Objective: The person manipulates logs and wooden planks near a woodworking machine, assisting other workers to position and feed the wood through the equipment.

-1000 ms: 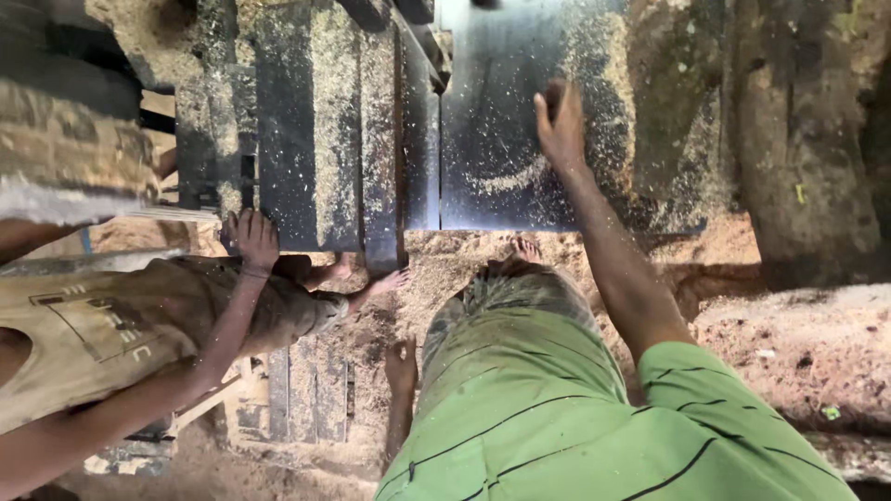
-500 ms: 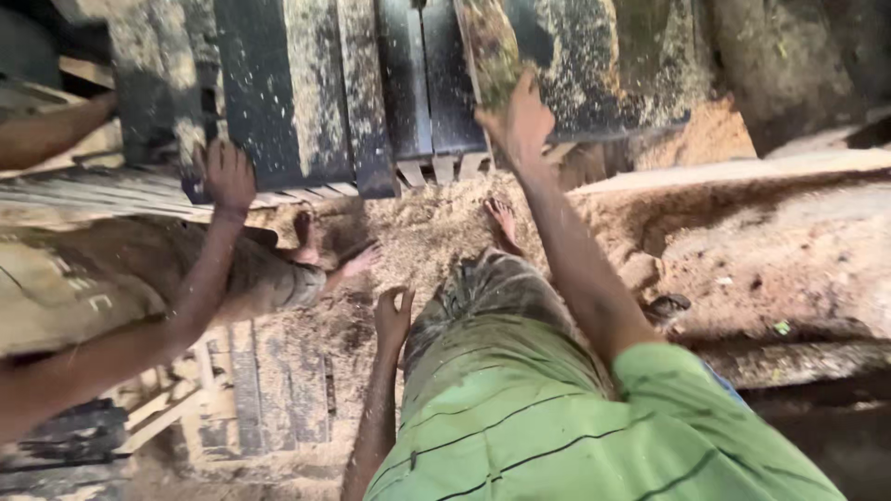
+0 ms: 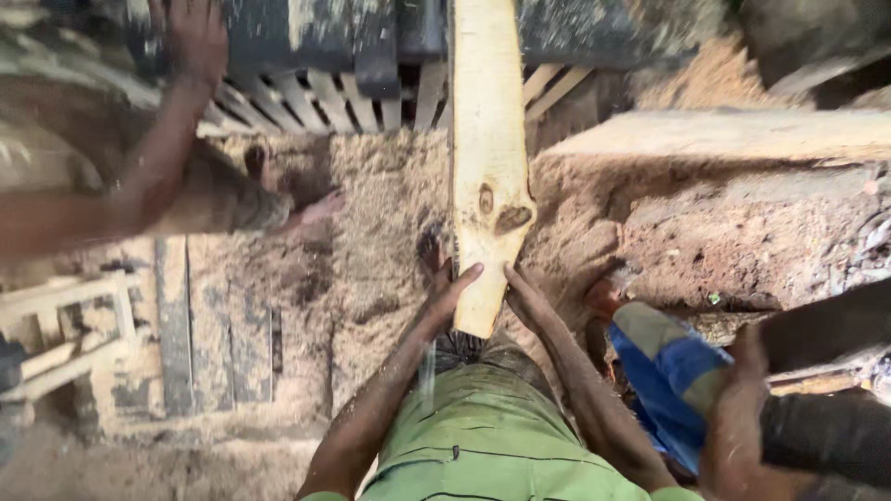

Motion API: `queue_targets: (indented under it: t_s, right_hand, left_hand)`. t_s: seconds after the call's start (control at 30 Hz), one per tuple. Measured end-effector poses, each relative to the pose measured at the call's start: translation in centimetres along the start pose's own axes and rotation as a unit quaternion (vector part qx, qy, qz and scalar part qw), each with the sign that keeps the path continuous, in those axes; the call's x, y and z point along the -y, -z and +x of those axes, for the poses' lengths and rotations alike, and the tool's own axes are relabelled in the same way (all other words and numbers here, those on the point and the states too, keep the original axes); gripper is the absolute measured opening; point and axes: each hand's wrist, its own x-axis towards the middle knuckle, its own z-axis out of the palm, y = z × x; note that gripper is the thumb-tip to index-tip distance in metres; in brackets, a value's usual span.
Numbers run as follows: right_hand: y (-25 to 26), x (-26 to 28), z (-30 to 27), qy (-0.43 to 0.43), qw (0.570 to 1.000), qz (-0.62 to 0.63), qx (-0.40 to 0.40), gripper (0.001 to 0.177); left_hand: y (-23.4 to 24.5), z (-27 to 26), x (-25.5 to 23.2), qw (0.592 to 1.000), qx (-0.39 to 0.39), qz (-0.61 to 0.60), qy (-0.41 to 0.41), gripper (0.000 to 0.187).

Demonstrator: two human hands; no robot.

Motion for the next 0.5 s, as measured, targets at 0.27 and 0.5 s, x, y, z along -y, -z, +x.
queue_targets:
  t_s: [0.27,0.5]
  right_hand:
    - [0.4,-4.5,-5.0,0.049,0.999,0.009,-0.019,0.069]
    - [-4.4,-9.4,-15.1,0.082,0.984,0.045,-0.152,0.053]
  left_hand:
    - [0.0,-16.4,1.9,0.984,-0.075,0.118,-0.107,0.090]
    - [-1.4,-23.6,13.8,0.993,-0.080,-0.057,0.070,0.074]
